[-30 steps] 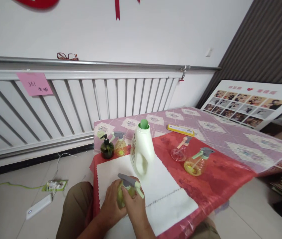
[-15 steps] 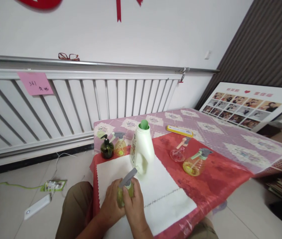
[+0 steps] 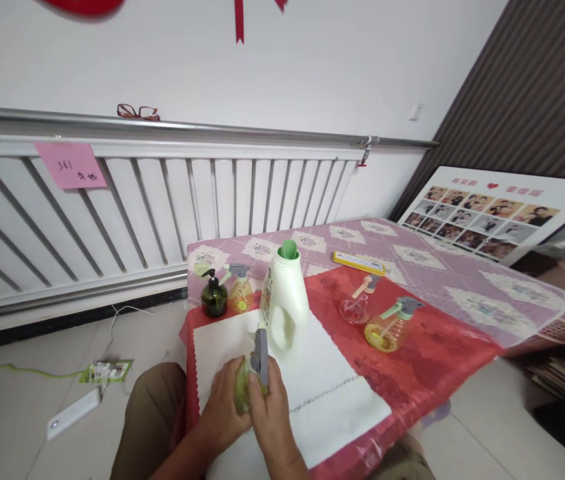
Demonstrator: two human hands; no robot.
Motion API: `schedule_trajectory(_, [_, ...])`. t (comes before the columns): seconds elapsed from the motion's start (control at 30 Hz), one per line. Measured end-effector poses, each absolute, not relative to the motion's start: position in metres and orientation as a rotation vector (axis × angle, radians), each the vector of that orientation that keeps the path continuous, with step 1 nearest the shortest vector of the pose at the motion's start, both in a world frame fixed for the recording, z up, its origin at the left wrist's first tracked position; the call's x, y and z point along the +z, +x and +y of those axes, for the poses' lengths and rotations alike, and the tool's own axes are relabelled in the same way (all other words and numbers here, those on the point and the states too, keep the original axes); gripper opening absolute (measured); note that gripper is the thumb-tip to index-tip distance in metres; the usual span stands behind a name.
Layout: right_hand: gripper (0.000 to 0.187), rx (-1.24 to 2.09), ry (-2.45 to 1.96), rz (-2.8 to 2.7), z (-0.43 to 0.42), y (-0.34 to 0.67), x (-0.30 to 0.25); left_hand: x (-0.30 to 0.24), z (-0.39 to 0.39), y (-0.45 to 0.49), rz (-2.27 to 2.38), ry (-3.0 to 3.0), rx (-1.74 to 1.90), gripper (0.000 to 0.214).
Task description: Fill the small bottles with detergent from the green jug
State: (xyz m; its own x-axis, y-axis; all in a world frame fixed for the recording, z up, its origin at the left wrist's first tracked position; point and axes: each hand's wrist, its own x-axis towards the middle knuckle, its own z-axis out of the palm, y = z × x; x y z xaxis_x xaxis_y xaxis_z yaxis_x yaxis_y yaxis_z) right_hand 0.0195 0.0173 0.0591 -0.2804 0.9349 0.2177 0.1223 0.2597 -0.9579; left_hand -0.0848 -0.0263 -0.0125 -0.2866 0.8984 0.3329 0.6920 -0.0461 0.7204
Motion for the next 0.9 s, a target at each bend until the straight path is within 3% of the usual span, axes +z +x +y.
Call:
schedule_trajectory(0.43, [0.029, 1.190, -1.030, -1.493, 0.025, 0.021, 0.065, -0.017, -0.026, -0.085, 1.972, 1.679, 1.256, 0.076])
schedule_trajectory(0.67, [0.039, 1.240, -1.047, -1.338, 0.032, 0.036, 0.096, -0.023, -0.028, -0.087, 1.967, 1.656, 1.242, 0.084])
schedule_trajectory(0.9, [0.033, 1.095, -1.019, -1.219, 0.046, 0.075, 0.120, -0.025, -0.030, -0.086, 1.975, 1.655, 1.236, 0.085])
